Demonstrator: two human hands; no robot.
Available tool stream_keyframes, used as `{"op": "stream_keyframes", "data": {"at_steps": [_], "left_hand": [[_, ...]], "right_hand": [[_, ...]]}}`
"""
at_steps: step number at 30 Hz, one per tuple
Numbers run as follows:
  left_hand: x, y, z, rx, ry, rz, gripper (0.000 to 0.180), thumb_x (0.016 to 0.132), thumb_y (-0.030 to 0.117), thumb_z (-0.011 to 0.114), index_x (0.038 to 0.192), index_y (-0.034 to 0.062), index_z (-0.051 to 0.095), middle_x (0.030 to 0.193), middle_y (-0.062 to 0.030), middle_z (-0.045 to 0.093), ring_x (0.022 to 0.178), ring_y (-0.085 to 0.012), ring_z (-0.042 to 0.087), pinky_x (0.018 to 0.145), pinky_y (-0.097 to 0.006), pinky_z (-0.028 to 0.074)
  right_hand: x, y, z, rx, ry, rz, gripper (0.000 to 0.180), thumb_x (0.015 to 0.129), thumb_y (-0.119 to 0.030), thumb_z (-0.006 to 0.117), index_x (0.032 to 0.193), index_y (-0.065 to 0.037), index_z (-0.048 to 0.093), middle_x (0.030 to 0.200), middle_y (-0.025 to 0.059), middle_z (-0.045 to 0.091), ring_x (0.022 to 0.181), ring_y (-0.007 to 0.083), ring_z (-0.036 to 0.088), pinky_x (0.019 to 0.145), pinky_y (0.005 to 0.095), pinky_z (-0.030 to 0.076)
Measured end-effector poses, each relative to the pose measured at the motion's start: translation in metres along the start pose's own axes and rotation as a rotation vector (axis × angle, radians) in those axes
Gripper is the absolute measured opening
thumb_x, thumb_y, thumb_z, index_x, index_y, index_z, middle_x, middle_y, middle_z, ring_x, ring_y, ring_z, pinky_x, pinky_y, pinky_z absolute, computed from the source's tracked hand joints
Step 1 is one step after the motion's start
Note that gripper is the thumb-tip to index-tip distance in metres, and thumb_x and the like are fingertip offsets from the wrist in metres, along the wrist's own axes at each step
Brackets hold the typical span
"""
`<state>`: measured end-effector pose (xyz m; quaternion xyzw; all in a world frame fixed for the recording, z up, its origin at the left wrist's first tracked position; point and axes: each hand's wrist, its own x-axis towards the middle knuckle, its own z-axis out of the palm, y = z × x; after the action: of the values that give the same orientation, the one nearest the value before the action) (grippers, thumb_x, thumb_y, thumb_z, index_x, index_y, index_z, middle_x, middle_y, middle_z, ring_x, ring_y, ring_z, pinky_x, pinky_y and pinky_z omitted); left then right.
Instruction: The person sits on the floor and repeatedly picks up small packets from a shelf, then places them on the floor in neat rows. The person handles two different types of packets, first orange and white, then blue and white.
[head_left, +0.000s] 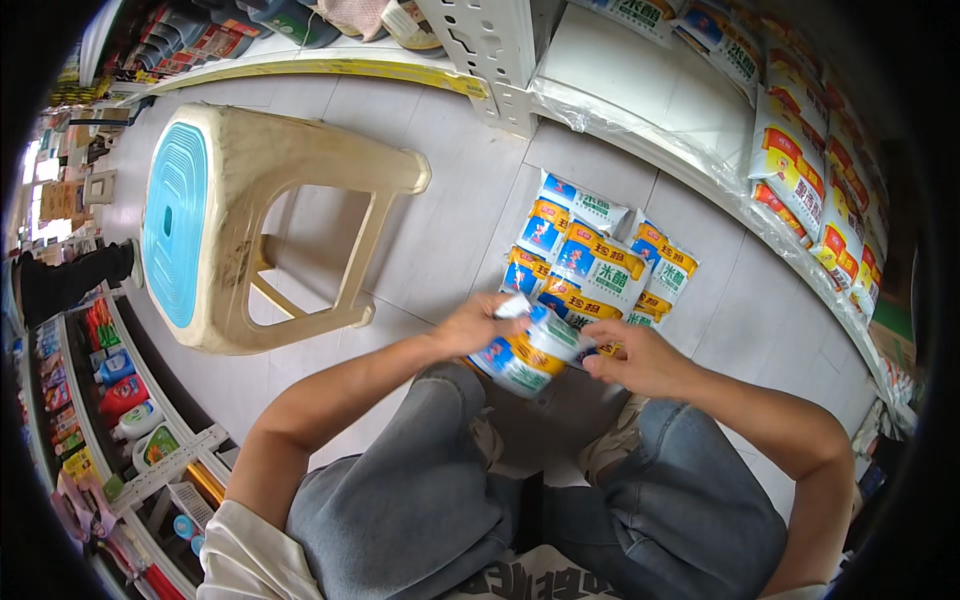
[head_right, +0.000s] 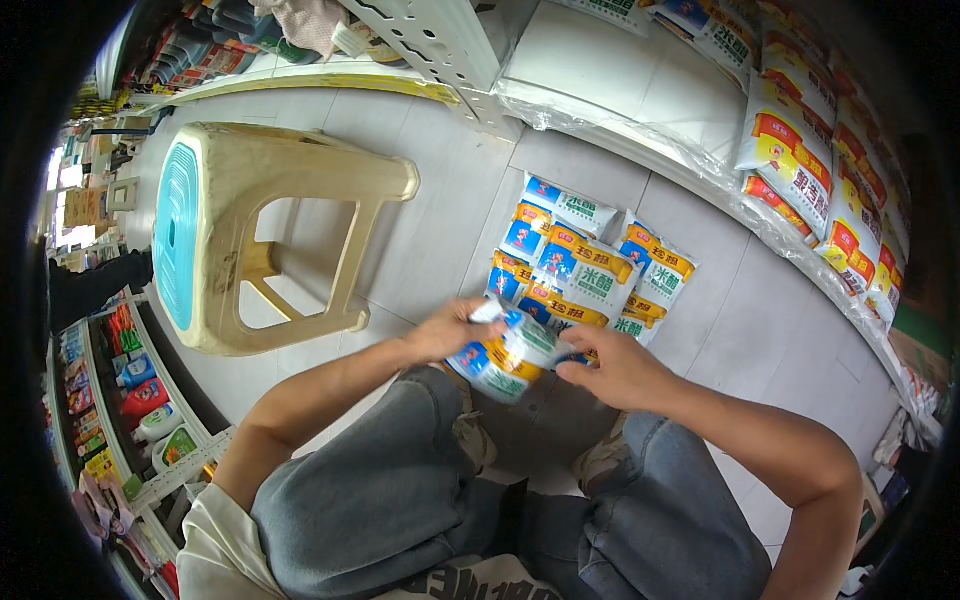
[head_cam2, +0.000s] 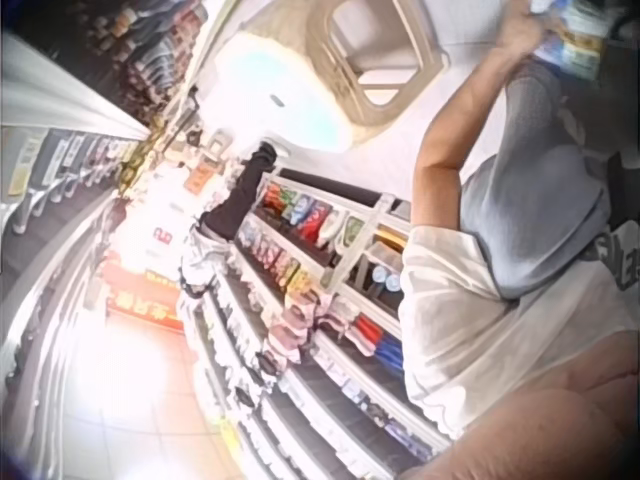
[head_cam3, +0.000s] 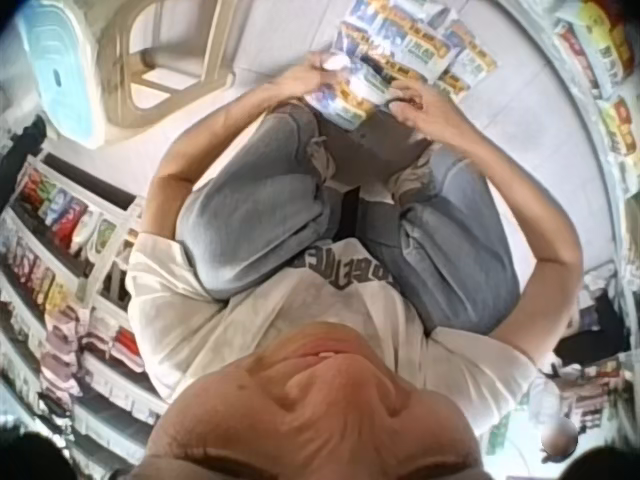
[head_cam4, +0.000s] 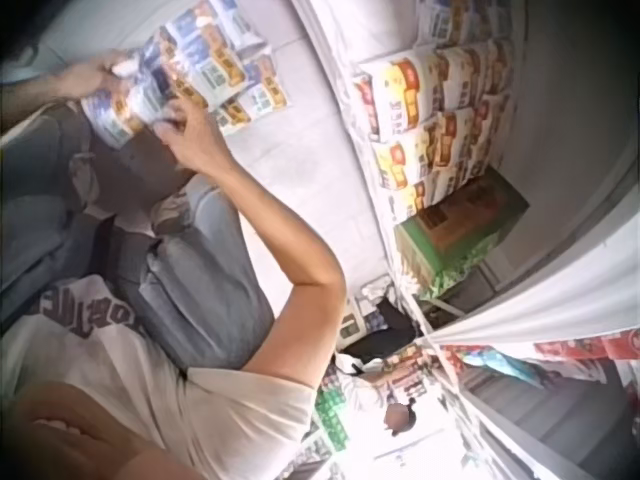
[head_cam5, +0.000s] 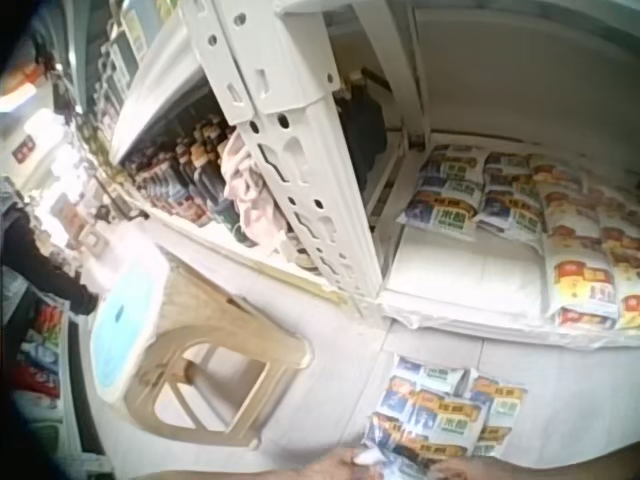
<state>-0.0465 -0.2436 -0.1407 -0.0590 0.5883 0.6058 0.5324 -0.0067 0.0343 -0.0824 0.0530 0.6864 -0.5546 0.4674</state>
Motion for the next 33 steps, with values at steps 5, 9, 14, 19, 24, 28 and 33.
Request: {"op": "stream_keyframes", "data": {"at_steps": [5, 9, 14, 19, 24, 28, 33], "left_hand": [[0.011, 0.026, -0.049, -0.033, 0.298, -0.011, 0.031, 0.096, 0.032, 0.063, 0.109, 0.0045, 0.066, 0.097, -0.0065, 0.072, 0.078, -0.0105, 0.068, 0.069, -0.027, 0.057], [0.03, 0.03, -0.079, 0.02, 0.365, 0.051, 0.037, 0.098, 0.036, 0.06, 0.113, 0.0023, 0.065, 0.098, -0.0076, 0.071, 0.08, -0.0108, 0.067, 0.072, -0.028, 0.056], [0.05, 0.027, -0.075, 0.146, 0.537, 0.121, 0.041, 0.099, 0.036, 0.057, 0.113, -0.0027, 0.062, 0.091, -0.0092, 0.069, 0.076, -0.0116, 0.062, 0.072, -0.029, 0.052], [0.041, 0.017, -0.087, 0.378, 0.675, 0.049, 0.041, 0.098, 0.034, 0.058, 0.112, -0.0044, 0.061, 0.086, -0.013, 0.067, 0.074, -0.0167, 0.061, 0.071, -0.034, 0.05], [0.049, 0.008, -0.09, 0.521, 0.708, 0.093, 0.047, 0.093, 0.036, 0.063, 0.114, -0.0054, 0.058, 0.099, -0.0189, 0.064, 0.087, -0.0278, 0.063, 0.081, -0.038, 0.05], [0.044, 0.0, -0.087, 0.573, 0.746, 0.147, 0.05, 0.091, 0.036, 0.065, 0.119, -0.0039, 0.055, 0.11, -0.02, 0.056, 0.1, -0.0303, 0.058, 0.089, -0.039, 0.048], [0.036, 0.0, -0.077, 0.612, 0.857, 0.256, 0.046, 0.091, 0.032, 0.066, 0.12, -0.0029, 0.055, 0.112, -0.0174, 0.054, 0.102, -0.0294, 0.057, 0.091, -0.038, 0.049]], "right_hand": [[0.012, -0.023, -0.023, 0.056, 0.011, -0.03, 0.028, 0.091, -0.02, 0.065, 0.107, 0.003, 0.064, 0.09, 0.0089, 0.07, 0.082, 0.0142, 0.068, 0.072, 0.0282, 0.054], [0.019, -0.032, -0.026, -0.015, -0.006, -0.044, 0.02, 0.095, -0.015, 0.062, 0.106, 0.001, 0.064, 0.094, 0.0097, 0.071, 0.084, 0.0129, 0.068, 0.076, 0.0267, 0.055], [0.02, -0.046, -0.036, -0.253, 0.082, -0.283, 0.018, 0.091, -0.02, 0.064, 0.098, -0.004, 0.069, 0.082, 0.0088, 0.071, 0.069, 0.0187, 0.067, 0.065, 0.0312, 0.051], [0.052, -0.123, -0.102, -0.315, 0.628, -0.597, 0.017, 0.091, -0.02, 0.062, 0.093, -0.004, 0.069, 0.073, 0.0118, 0.066, 0.061, 0.0165, 0.061, 0.058, 0.0322, 0.046], [0.085, -0.161, -0.173, -1.037, 1.272, -0.808, 0.018, 0.085, -0.018, 0.067, 0.1, -0.006, 0.068, 0.099, 0.0098, 0.066, 0.088, 0.0261, 0.065, 0.07, 0.0397, 0.054], [0.11, -0.16, -0.194, -1.422, 1.269, -0.722, 0.026, 0.08, -0.016, 0.07, 0.104, -0.006, 0.065, 0.121, 0.0104, 0.058, 0.107, 0.0264, 0.06, 0.074, 0.0417, 0.055], [0.121, -0.18, -0.212, -1.303, 1.261, -0.551, 0.016, 0.084, -0.012, 0.064, 0.099, -0.009, 0.068, 0.102, 0.0131, 0.065, 0.089, 0.0295, 0.065, 0.073, 0.0432, 0.054]]}}
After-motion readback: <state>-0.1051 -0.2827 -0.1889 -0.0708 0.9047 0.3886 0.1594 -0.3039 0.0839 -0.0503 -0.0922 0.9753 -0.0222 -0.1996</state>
